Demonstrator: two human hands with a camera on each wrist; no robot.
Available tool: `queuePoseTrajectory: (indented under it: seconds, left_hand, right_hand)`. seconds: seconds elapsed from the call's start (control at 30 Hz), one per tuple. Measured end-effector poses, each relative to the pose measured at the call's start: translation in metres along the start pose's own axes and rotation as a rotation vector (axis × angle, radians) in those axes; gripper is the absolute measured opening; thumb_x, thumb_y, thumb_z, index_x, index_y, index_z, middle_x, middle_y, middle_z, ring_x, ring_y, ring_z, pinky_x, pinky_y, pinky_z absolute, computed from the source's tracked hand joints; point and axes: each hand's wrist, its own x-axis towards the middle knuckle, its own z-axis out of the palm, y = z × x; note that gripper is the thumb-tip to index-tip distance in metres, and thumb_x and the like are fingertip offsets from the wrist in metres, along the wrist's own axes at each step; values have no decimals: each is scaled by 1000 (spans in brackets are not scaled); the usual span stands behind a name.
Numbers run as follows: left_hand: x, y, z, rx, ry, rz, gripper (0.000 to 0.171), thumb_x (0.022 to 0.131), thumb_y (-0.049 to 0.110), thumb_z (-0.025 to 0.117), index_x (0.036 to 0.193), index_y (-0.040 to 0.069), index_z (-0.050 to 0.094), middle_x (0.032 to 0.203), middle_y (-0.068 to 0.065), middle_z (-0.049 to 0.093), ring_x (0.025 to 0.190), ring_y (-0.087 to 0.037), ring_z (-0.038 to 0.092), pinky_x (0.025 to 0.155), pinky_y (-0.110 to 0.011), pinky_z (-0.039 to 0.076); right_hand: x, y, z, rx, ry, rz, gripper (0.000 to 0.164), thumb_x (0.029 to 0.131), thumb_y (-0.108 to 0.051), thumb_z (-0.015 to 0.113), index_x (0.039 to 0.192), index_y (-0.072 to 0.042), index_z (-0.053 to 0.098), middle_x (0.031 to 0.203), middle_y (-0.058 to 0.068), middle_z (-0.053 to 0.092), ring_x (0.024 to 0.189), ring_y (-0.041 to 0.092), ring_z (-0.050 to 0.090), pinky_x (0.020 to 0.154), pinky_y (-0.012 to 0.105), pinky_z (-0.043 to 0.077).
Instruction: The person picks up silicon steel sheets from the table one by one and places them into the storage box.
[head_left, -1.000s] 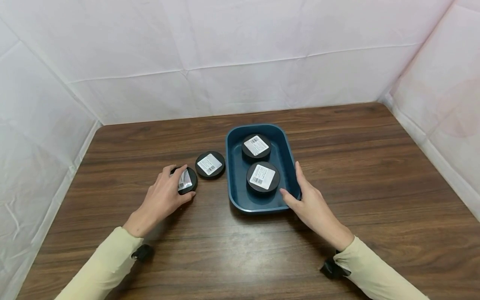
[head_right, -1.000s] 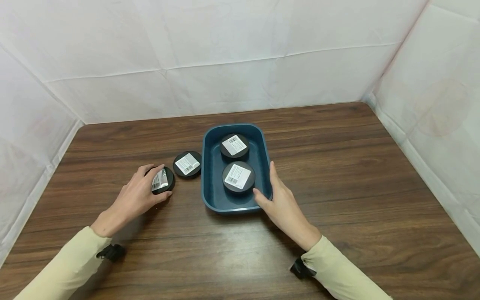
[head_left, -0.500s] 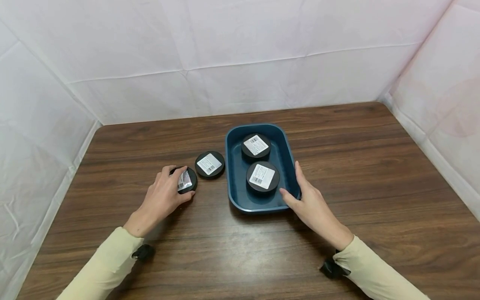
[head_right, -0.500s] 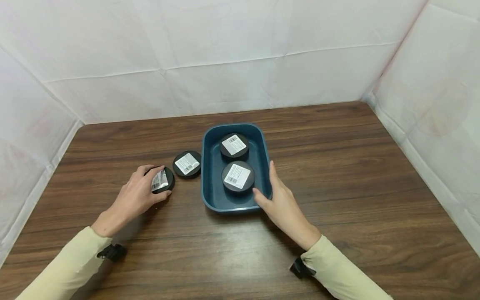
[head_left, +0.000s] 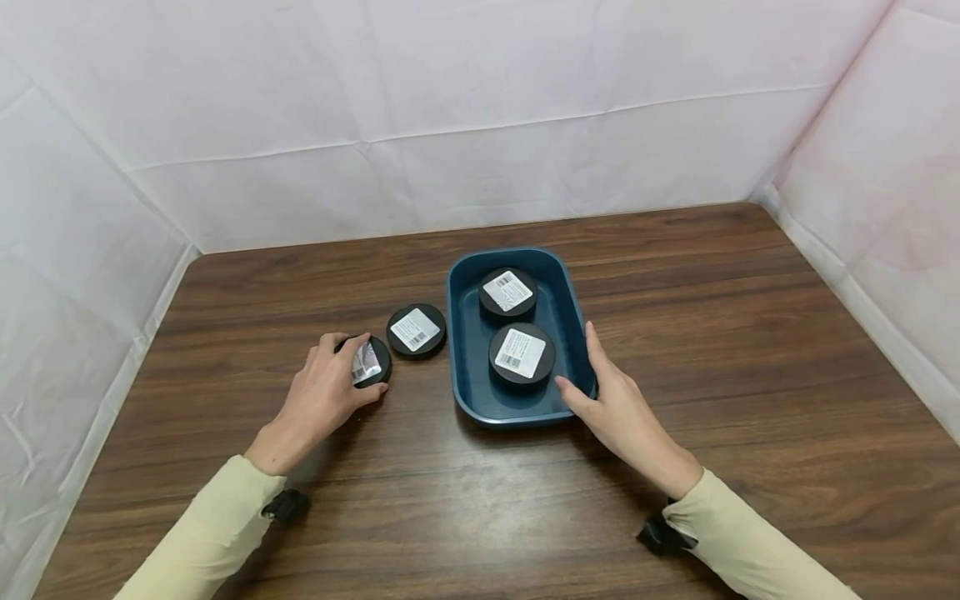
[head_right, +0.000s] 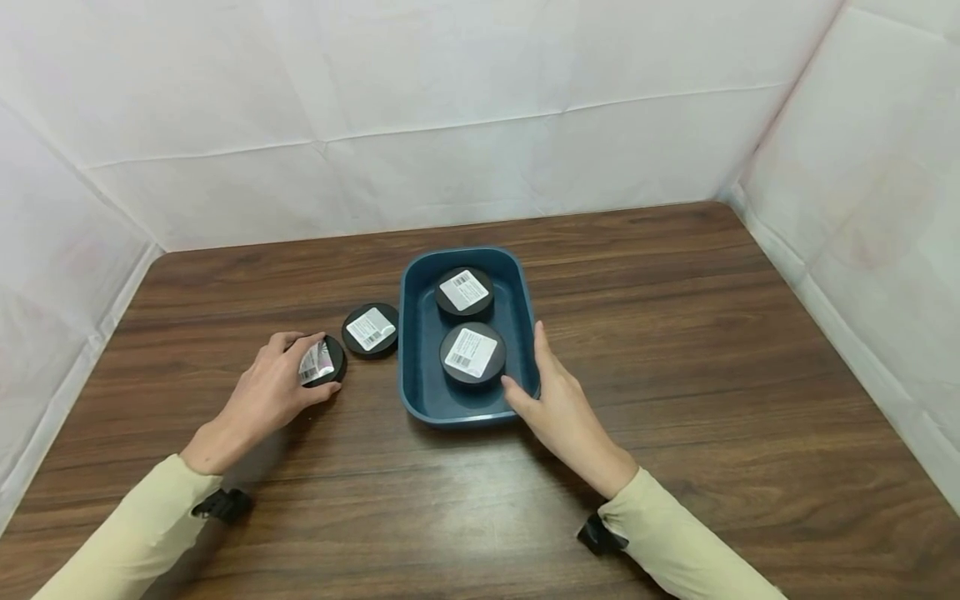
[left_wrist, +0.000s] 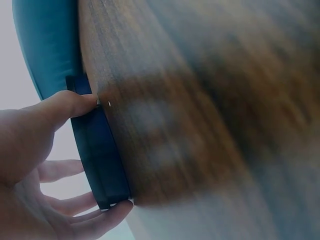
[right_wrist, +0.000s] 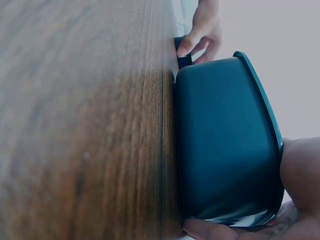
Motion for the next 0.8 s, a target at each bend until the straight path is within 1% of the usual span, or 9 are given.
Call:
queuePoseTrajectory:
  seconds: [0.27, 0.63, 0.8]
  left_hand:
    - [0, 0, -2, -3, -3, -3, 71, 87, 27, 78, 145, 1, 49, 140, -32, 44, 120, -51, 50, 86, -63, 50]
    - [-3, -3, -4, -7, 5, -16, 71, 86, 28, 79, 145, 2, 50, 139, -32, 44, 119, -50, 50, 85, -63, 50]
    - [-4, -2, -5, -14, 7, -10, 70, 85, 27, 79, 144, 1, 51, 138, -32, 44, 117, -49, 50, 85, -62, 50]
  right_hand:
    - [0, 1, 1, 6, 2, -4, 88, 102, -39, 56, 163, -14, -2, 165, 23, 20, 150, 41, 27, 118, 59, 30]
    - [-1, 0, 0, 1, -1, 6, 88, 102, -43, 54, 163, -15, -3, 165, 23, 20, 151, 41, 26, 117, 59, 30]
    - [0, 0, 1, -1, -2, 3, 88, 102, -41, 55, 163, -14, -3, 165, 23, 19, 151, 41, 26, 118, 59, 30]
